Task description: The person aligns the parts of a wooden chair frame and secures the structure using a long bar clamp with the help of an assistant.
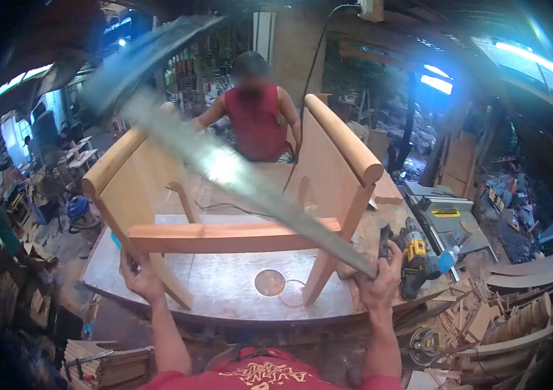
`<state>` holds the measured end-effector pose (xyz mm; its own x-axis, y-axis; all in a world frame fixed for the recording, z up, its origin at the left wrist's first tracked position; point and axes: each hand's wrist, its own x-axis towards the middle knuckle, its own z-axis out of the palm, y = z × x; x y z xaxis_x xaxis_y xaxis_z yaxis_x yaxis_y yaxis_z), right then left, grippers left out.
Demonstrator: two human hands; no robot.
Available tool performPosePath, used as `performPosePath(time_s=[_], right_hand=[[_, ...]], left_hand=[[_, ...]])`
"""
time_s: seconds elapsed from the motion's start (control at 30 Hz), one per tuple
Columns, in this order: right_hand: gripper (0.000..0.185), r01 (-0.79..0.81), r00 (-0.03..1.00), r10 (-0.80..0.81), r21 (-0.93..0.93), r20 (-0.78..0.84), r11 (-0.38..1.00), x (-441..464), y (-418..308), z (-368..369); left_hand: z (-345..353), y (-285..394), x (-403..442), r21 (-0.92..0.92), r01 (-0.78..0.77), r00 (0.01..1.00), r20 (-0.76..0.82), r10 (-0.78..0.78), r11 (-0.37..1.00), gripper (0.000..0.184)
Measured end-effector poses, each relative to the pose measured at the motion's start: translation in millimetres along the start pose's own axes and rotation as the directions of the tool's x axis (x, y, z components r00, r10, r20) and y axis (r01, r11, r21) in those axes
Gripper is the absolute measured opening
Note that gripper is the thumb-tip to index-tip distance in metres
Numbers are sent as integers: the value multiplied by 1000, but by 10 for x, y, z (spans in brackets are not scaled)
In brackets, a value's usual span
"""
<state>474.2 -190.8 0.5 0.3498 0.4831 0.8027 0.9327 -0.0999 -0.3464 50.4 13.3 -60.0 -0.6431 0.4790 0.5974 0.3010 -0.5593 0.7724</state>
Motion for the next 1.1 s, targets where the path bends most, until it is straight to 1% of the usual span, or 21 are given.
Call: performPosePath(time_s=[0.07,0.1,0.13,0.17,0.2,0.27,0.3,0.33,0.4,0.5,0.57,0.67,0.73,0.77,0.8,0.87,0.9,0.93,0.97,1.03,1.1], right_hand=[[23,53,997,-57,-76,-52,996,19,-203,-58],[25,54,997,-56,-58,-46,997,20,-302,-94],[27,114,992,-119,-94,-49,989,9,-325,-91],[27,133,990,-137,-90,-42,987,-16,-376,-86],[27,149,987,-153,-89,-38,985,-32,-424,-68],[26,240,967,-249,-141,-48,960,-41,-464,-31],[25,266,961,-273,-132,-39,955,-29,-472,-41],[25,291,954,-297,-130,-31,948,-8,-492,-29],[26,329,943,-333,-133,-12,935,4,-525,-28],[29,330,941,-336,-129,-35,935,27,-559,14],[30,346,932,-359,-160,-56,924,30,-605,7],[23,295,950,-305,-129,-61,947,-16,-540,17],[29,332,939,-338,-83,-64,940,15,-550,12],[33,333,938,-339,-79,-68,939,24,-539,-24],[38,337,939,-337,-8,-74,941,57,-537,-19],[32,318,947,-320,-68,-11,945,63,-418,-37],[24,325,944,-329,-83,-38,942,80,-396,-30],[18,338,939,-342,-92,-43,937,107,-411,-69],[21,353,931,-360,-99,-60,930,114,-380,-63],[25,352,931,-359,-90,-70,931,126,-428,-81],[26,356,928,-363,-83,-84,931,120,-409,-63]], left_hand=[[14,50,9,-36,-52,999,-12,51,998,49],[33,125,7,-27,-52,998,-18,52,998,42],[6,169,19,-10,-51,998,-32,50,999,35],[-51,-1,25,27,-66,997,36,65,997,35],[-113,-152,43,60,-80,992,107,73,995,34],[-51,99,81,-8,-223,973,53,223,975,45],[-82,191,104,-11,-48,995,82,49,999,49],[-61,162,92,7,-12,1000,-3,12,1000,44],[-96,248,105,113,100,993,48,-106,989,49],[-108,158,83,66,102,992,61,-106,993,53],[-112,82,67,107,72,995,57,-78,992,54],[-101,86,73,86,96,993,62,-101,992,51],[-92,131,83,102,87,994,54,-93,991,46],[-117,170,79,159,103,993,34,-110,982,43],[-96,283,87,196,115,991,46,-126,974,39],[-3,255,8,20,119,992,-43,-118,993,36],[-17,104,6,-32,56,998,3,-56,998,42],[-2,55,9,-17,-1,1000,13,1,1000,45],[0,9,8,-2,-58,998,23,58,998,48],[-40,-23,83,137,-156,987,2,158,978,52],[-40,20,73,63,-111,994,27,109,992,50]])
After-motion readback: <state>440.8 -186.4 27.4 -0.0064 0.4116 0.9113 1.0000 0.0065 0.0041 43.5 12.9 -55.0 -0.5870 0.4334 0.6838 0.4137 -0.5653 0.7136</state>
